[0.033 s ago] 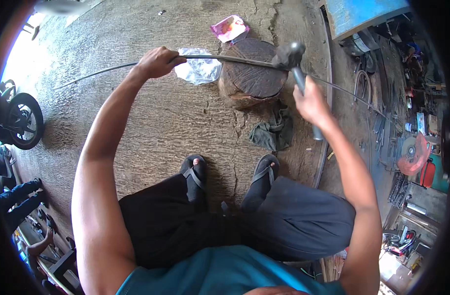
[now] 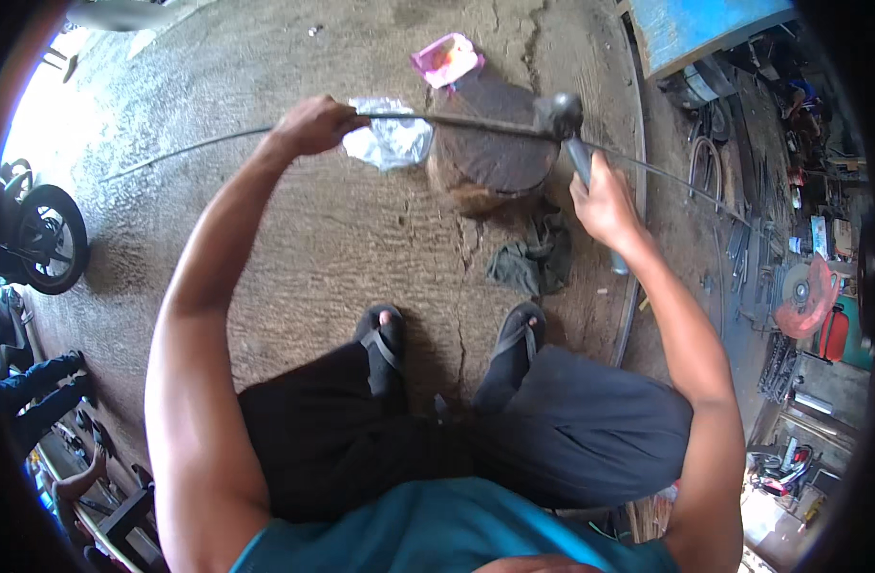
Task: Straighten a metal rod by hammering it against a wooden block.
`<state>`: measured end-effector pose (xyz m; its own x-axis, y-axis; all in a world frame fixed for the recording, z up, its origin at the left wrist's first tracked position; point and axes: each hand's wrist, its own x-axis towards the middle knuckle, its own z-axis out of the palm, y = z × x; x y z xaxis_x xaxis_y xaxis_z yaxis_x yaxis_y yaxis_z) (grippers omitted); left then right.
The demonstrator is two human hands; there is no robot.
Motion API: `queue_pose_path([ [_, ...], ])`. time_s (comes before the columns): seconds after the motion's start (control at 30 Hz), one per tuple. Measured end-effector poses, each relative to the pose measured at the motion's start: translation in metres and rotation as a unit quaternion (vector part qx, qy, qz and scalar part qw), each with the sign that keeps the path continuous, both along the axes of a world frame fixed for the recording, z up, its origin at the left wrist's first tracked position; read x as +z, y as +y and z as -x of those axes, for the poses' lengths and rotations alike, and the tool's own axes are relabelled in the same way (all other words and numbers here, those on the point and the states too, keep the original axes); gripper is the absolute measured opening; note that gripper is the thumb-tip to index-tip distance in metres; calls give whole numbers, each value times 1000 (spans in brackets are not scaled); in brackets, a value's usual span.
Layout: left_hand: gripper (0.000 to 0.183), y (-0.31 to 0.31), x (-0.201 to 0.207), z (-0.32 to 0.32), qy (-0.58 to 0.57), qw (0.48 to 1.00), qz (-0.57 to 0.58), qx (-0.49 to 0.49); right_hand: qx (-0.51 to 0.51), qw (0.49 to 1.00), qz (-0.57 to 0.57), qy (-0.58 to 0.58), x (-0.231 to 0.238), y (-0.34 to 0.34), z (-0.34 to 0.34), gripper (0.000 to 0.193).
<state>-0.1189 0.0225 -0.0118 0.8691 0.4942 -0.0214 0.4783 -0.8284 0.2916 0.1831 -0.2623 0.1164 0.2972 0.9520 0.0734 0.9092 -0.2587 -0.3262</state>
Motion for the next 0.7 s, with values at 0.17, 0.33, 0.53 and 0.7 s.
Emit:
queue_pose_path([
  [0.17, 22, 4, -5, 13, -23, 998, -56, -30, -107, 956, 57, 267, 21, -24, -24, 24],
  [0.33, 21, 5, -8, 22, -19, 996, -85, -1, -68, 958, -207, 186, 113, -8, -2, 28],
  [0.53, 28, 10, -16, 17, -107, 987, -113, -34, -140, 961, -179, 157, 81, 17, -4, 33],
  [0.7, 16, 15, -20, 13, -125, 976, -158, -79, -181, 931, 111, 297, -7, -10, -24, 21],
])
